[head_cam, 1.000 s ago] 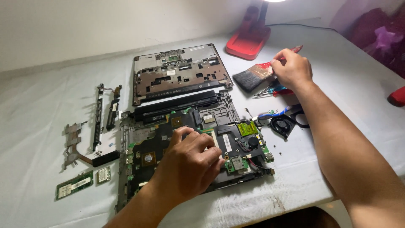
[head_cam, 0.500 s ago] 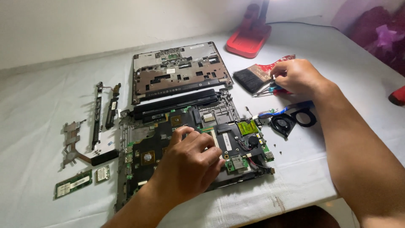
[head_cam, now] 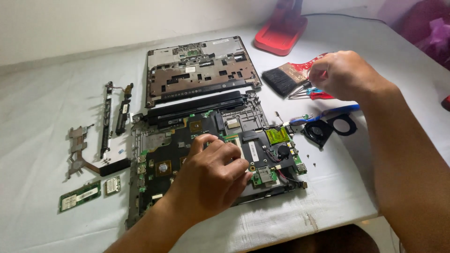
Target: Cleaning internal laptop components with brushes and manipulating small hardware parts like RAM modules and connectors.
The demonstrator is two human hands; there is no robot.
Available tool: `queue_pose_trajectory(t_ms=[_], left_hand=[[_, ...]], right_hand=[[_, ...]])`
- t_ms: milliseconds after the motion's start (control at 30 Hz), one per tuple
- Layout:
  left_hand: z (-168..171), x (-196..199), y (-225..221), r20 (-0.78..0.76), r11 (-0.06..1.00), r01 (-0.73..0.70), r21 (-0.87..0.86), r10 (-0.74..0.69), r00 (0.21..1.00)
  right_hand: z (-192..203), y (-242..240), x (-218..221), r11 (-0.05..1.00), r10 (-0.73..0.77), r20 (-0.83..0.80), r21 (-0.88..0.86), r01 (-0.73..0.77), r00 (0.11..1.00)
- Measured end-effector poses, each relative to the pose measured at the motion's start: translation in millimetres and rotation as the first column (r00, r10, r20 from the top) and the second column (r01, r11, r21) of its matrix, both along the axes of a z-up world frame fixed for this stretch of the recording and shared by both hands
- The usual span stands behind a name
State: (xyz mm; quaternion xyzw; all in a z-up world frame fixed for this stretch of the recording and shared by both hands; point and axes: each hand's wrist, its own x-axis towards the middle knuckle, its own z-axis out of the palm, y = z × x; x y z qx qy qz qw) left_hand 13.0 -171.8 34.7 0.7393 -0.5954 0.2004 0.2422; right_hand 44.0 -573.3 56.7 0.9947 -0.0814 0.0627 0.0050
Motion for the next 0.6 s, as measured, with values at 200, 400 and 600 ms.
queue_pose_trajectory(t_ms=[200, 400, 600], left_hand=[[2, 0, 0, -0.006, 1.000, 0.016, 0.002, -0.016, 1.000], [6, -4, -1, -0.004, 0.996, 0.075, -0.039, -0.075, 0.997], [12, -13, -6, 0.057, 0.994, 0.085, -0.074, -0.081, 0.995]], right_hand=[[-12, 1, 7, 0.994, -0.104, -0.171, -0.002, 0.105, 0.980], [-9, -3, 4, 0.999, 0.023, -0.105, -0.020, -0.025, 0.994], [62, 111, -67, 0.966, 0.253, -0.314, 0.135, -0.220, 0.915]])
